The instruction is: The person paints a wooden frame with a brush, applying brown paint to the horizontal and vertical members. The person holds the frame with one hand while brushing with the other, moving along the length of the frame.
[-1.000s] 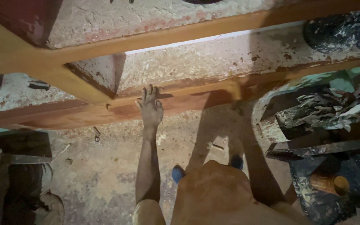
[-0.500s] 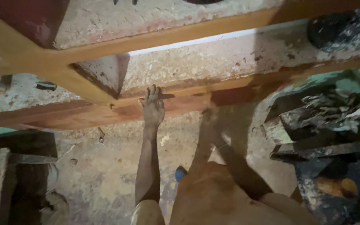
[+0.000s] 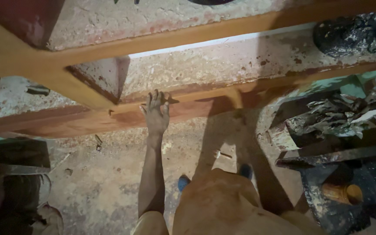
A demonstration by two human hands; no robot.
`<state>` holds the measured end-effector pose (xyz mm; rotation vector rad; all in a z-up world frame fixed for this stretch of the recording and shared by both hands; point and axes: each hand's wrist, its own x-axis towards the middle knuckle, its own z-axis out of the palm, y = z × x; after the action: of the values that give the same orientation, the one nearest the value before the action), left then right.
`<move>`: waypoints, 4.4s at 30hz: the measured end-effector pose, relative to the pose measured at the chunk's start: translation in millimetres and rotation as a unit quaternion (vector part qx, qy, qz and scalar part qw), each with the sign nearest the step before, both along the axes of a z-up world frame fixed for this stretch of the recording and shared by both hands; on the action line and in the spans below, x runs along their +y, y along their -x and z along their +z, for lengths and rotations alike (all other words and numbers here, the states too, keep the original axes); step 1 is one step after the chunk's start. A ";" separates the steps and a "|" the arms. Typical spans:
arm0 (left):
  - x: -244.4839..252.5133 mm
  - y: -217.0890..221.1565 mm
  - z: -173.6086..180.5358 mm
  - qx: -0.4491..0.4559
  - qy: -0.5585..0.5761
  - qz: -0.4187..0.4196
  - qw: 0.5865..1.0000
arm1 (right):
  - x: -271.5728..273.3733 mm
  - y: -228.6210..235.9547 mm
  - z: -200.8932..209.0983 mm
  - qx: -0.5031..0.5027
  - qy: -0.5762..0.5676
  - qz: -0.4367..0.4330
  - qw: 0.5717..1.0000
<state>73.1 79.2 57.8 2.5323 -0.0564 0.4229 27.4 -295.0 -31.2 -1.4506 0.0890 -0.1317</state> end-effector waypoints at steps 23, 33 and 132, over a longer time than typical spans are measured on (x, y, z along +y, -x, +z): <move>-28.7 0.8 4.8 -0.082 0.005 0.029 0.996 | 90.4 21.0 -27.9 0.029 -0.006 0.166 0.986; -67.7 11.4 -9.0 -0.064 -0.031 -0.057 0.996 | -117.6 16.6 18.6 -0.014 0.039 -0.159 0.986; -90.7 9.3 -3.9 0.051 -0.118 -0.006 0.992 | -52.8 7.0 50.4 -0.026 0.158 -0.131 0.978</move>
<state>63.8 -11.5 53.8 2.7799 -0.0876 0.2965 20.3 -347.8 19.2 -1.7474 0.2248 -0.4135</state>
